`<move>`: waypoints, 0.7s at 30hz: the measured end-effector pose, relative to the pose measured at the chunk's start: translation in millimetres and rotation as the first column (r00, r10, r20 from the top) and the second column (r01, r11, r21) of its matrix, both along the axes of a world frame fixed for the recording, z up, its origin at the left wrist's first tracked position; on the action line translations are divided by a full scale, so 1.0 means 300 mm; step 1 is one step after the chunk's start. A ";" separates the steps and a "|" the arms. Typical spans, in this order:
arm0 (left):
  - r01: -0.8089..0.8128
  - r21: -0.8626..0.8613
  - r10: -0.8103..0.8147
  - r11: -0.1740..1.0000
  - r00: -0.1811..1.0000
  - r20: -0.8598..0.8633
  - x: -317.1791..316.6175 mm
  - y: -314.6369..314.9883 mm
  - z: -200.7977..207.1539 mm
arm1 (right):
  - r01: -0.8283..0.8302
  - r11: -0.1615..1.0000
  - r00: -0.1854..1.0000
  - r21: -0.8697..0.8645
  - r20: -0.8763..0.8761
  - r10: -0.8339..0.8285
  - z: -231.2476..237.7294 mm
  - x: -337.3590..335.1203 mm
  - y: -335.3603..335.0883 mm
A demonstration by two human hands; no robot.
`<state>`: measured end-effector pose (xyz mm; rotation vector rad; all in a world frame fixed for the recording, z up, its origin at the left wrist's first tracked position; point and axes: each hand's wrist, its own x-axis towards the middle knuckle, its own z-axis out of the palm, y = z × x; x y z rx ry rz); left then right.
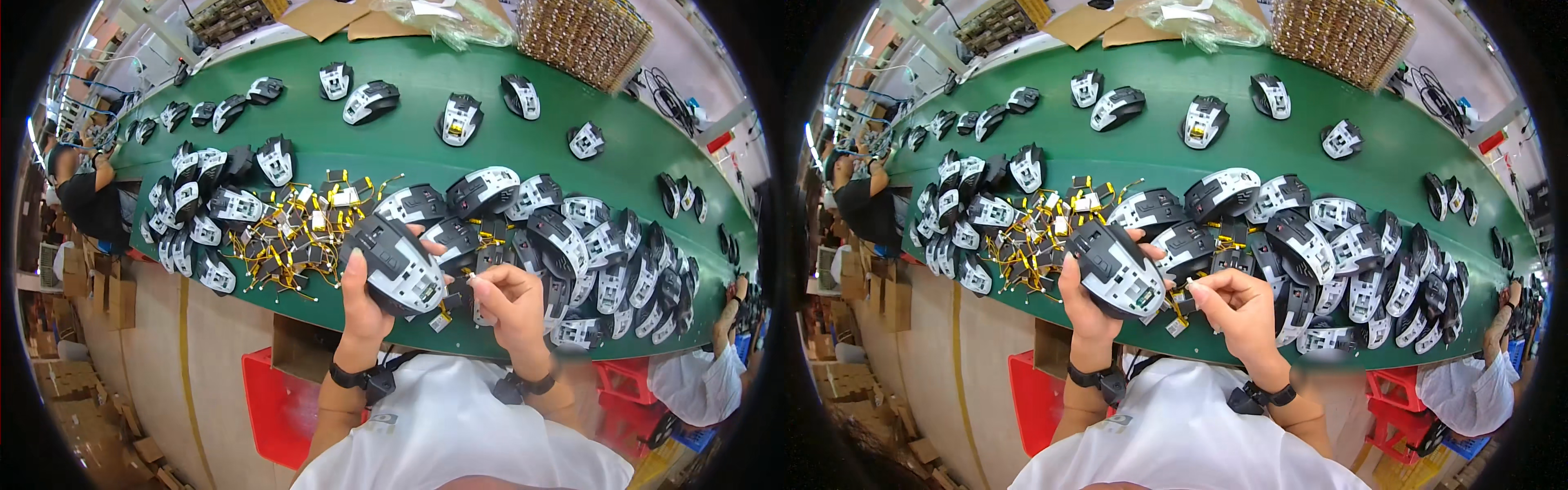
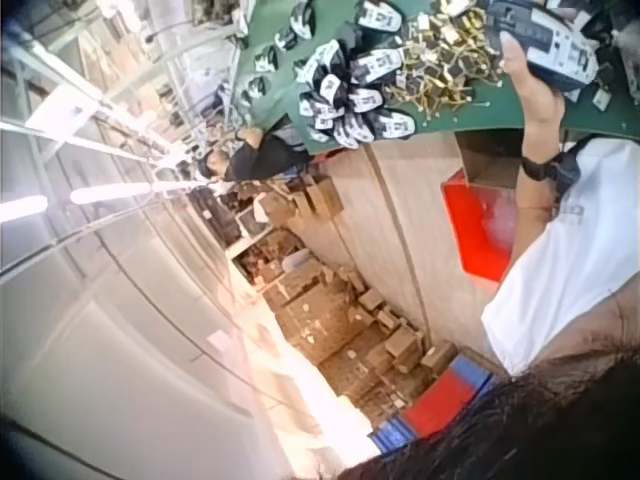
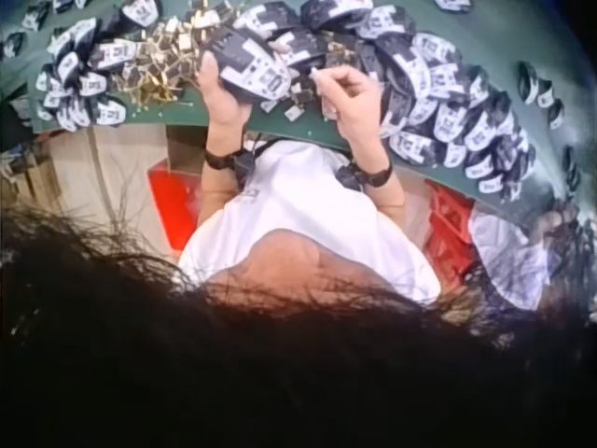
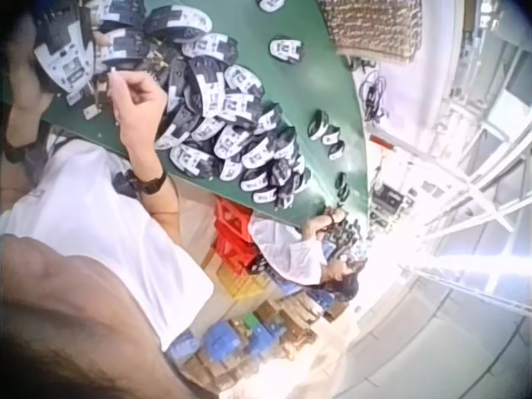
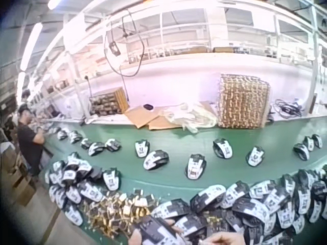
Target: The person inserts small yellow battery packs into the internal compartments of multiple black and white computer mice. They pick up each mouse, place the battery inside, and set the mouse down on the green workbench, repeating this process for a batch of units.
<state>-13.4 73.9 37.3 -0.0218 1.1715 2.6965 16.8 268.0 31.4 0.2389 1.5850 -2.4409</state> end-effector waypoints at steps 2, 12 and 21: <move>-0.014 -0.005 0.014 1.000 1.000 0.012 -0.002 0.027 -0.002 | 0.034 0.988 0.992 0.153 -0.129 -0.014 0.025 0.023 -0.020; 0.086 0.098 -0.080 0.991 0.995 -0.058 -0.010 0.055 -0.037 | 0.193 0.709 0.733 0.678 -0.580 0.355 0.104 0.001 0.018; 0.083 0.016 -0.080 0.996 0.989 -0.122 -0.009 0.089 -0.027 | 0.206 0.616 0.553 0.760 -0.610 0.567 0.129 -0.056 0.022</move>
